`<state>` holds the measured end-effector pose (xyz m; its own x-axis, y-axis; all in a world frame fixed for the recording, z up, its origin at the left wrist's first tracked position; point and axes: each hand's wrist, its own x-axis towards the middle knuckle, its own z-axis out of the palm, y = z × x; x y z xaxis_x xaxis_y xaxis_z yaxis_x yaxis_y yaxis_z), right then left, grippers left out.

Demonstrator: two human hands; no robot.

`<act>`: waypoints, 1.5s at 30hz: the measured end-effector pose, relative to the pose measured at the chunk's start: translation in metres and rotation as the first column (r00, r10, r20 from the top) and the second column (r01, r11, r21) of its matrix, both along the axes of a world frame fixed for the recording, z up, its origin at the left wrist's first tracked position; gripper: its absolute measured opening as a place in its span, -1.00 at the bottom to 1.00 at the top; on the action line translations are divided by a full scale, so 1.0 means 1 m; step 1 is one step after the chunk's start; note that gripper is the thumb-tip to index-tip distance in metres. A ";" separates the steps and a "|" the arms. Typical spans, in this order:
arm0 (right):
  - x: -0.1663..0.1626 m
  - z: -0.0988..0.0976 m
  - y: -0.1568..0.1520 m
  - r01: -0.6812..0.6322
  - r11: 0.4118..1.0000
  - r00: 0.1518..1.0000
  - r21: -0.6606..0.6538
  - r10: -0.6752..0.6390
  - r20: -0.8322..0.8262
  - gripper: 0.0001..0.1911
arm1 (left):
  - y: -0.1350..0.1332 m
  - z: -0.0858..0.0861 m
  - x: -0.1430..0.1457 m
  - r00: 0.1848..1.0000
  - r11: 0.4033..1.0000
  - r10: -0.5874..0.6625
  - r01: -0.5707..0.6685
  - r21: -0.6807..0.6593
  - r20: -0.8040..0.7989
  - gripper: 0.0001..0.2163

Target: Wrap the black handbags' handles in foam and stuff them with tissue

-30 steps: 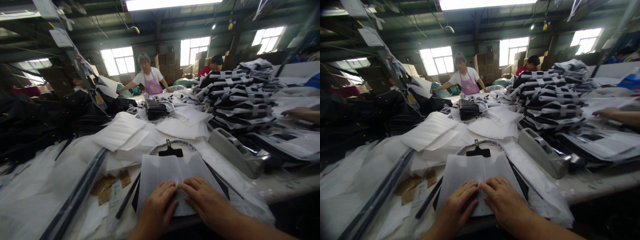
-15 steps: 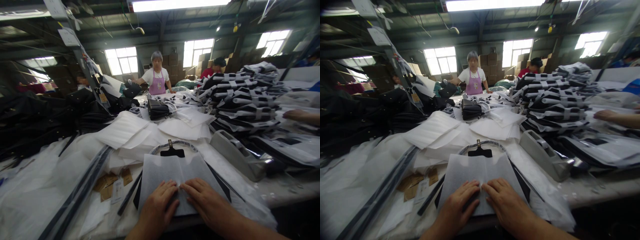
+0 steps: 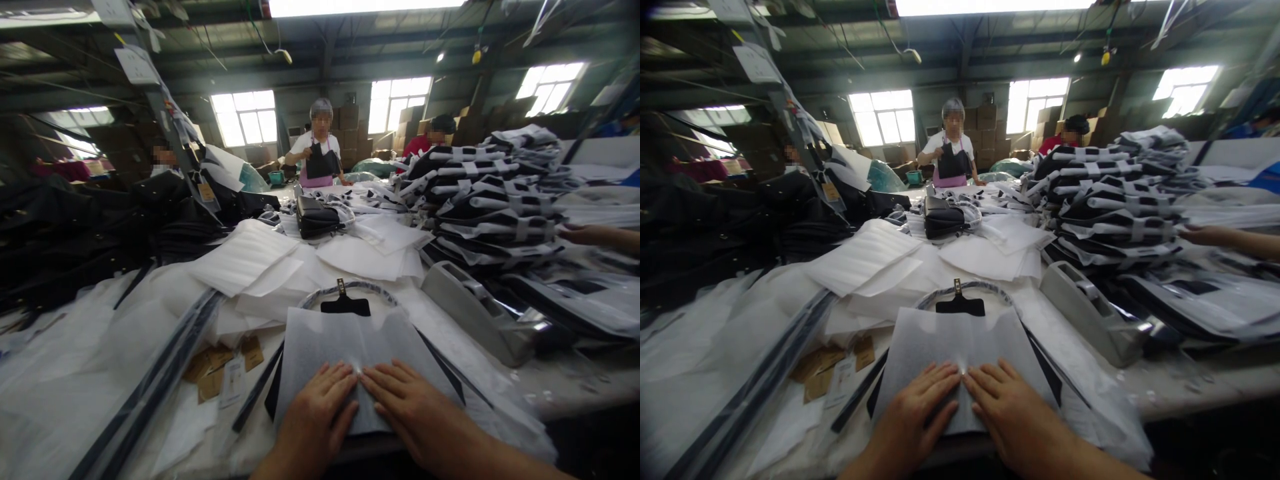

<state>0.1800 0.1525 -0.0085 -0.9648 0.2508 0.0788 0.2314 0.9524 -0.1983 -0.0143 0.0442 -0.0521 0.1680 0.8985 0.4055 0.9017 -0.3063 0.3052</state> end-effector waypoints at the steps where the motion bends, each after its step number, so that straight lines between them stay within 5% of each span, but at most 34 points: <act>1: -0.001 0.001 -0.001 0.001 1.000 1.000 0.001 -0.001 0.011 -0.52 | 0.000 0.000 0.000 1.000 1.000 -0.003 0.003 0.002 -0.016 -0.65; 17: -0.008 0.005 0.000 0.064 0.987 0.988 -0.145 -0.042 0.145 -0.52 | 0.004 0.012 -0.001 0.994 0.997 -0.031 0.024 -0.070 -0.108 -0.64; 23: -0.010 0.015 0.011 0.026 0.986 0.997 -0.167 -0.015 0.072 -0.58 | 0.005 0.016 0.001 0.995 0.999 -0.025 0.020 -0.051 -0.095 -0.64; 28: -0.003 0.035 0.037 -0.038 0.968 0.995 -0.248 0.060 0.083 -0.56 | 0.008 0.033 0.000 0.992 0.976 -0.010 -0.018 -0.215 -0.127 -0.68; 32: 0.010 0.018 0.046 -0.008 0.970 0.998 -0.242 0.024 0.062 -0.39 | 0.010 0.036 -0.012 0.991 0.954 -0.049 0.009 -0.300 -0.126 -0.64; 39: 0.024 -0.015 0.039 0.048 0.982 0.999 -0.182 -0.046 0.016 -0.19 | 0.006 0.010 -0.015 0.931 0.991 0.136 -0.122 0.062 -0.340 -0.50; 45: 0.024 -0.015 0.044 0.005 0.999 0.995 -0.037 -0.009 -0.101 -0.20 | 0.009 -0.010 -0.019 0.900 0.977 0.120 -0.032 0.211 -0.418 -0.50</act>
<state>0.2042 0.1965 -0.0231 -0.9506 0.2621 0.1663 0.2151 0.9425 -0.2559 -0.0334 0.0536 -0.0617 0.2987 0.8263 0.4774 0.9540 -0.2454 -0.1721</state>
